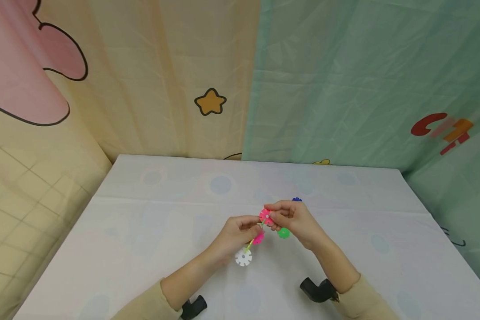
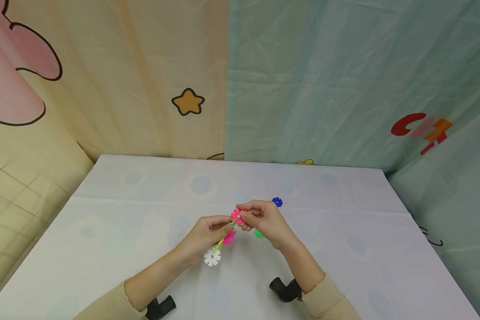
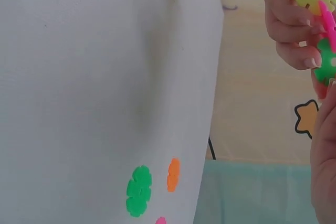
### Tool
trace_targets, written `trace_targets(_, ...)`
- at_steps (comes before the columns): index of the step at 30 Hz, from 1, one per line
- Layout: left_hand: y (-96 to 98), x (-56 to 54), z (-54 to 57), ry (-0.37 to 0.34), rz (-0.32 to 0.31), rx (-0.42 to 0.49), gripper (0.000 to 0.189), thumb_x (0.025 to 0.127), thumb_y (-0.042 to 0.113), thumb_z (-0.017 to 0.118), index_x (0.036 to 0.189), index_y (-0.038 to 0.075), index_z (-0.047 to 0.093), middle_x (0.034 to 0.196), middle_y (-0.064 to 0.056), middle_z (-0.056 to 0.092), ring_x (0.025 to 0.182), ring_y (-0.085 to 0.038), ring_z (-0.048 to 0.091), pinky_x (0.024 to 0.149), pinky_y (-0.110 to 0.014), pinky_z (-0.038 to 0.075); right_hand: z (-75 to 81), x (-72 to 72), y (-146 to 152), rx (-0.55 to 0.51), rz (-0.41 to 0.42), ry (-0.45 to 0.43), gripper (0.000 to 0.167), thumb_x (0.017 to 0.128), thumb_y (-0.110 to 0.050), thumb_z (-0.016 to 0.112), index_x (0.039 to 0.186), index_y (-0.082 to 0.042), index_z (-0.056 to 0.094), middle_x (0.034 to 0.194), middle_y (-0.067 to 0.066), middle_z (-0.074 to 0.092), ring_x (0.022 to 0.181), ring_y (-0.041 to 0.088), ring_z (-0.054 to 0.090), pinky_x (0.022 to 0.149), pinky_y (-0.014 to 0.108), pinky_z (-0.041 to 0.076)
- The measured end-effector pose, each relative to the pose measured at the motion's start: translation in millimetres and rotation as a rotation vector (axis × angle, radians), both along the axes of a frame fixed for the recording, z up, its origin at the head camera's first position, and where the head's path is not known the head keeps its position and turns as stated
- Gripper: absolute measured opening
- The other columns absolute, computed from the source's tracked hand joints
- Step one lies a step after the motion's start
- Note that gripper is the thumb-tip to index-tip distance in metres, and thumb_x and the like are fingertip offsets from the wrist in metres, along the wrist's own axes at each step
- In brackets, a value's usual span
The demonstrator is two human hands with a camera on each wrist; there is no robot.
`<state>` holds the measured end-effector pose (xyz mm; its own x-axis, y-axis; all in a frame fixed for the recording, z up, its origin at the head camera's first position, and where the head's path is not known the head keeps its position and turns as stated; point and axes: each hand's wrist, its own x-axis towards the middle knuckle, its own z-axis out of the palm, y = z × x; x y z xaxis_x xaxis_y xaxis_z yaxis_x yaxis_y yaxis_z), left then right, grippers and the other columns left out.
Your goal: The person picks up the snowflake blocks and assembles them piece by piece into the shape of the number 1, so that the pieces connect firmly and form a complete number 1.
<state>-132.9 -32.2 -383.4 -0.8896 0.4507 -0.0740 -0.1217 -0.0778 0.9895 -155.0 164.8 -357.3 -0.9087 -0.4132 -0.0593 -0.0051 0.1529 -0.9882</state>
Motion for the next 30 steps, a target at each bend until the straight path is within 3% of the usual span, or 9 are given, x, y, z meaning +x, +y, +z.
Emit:
trace_targets(6, -1.2, -1.5, -0.8, -0.030, -0.004, 0.002, 0.031, 0.091, 0.006, 0.057, 0.119, -0.009, 0.056, 0.086, -0.003, 0.063, 0.076, -0.009, 0.059, 0.069, -0.021, 0.048, -0.7, -2.1, 4.4, 0.014, 0.060, -0.032, 0.037, 0.092, -0.002, 0.055, 0.126, 0.013, 0.049, 0.092, 0.011, 0.066, 0.076, 0.015, 0.065, 0.077, 0.037, 0.053)
trace_targets(10, -2.2, -2.6, -1.7, -0.019, -0.023, -0.005, 0.034, 0.091, 0.006, 0.057, 0.120, -0.010, 0.054, 0.086, -0.003, 0.063, 0.075, -0.009, 0.059, 0.071, -0.024, 0.051, -1.1, -3.4, 6.0, 0.012, 0.085, -0.038, 0.039, 0.092, -0.001, 0.055, 0.127, 0.012, 0.048, 0.095, 0.011, 0.065, 0.078, 0.018, 0.064, 0.077, 0.035, 0.053)
trace_targets(18, -3.3, -4.6, -2.1, -0.048, -0.036, -0.005, 0.036, 0.090, 0.010, 0.061, 0.121, -0.008, 0.056, 0.110, -0.023, 0.060, 0.082, -0.010, 0.063, 0.077, -0.028, 0.052, -3.6, -4.2, 5.1, 0.024, 0.093, -0.038, 0.037, 0.092, -0.003, 0.056, 0.126, 0.010, 0.050, 0.088, 0.008, 0.063, 0.074, 0.022, 0.061, 0.072, 0.029, 0.053)
trace_targets(30, -3.3, -5.0, 3.7, -0.115, 0.005, 0.009, 0.033, 0.092, 0.016, 0.058, 0.115, -0.008, 0.058, 0.097, -0.008, 0.065, 0.081, -0.010, 0.059, 0.072, -0.024, 0.049, -5.2, -3.3, 4.0, 0.030, 0.095, -0.049, 0.038, 0.093, -0.007, 0.056, 0.128, 0.005, 0.051, 0.086, 0.007, 0.064, 0.074, 0.022, 0.060, 0.073, 0.034, 0.053)
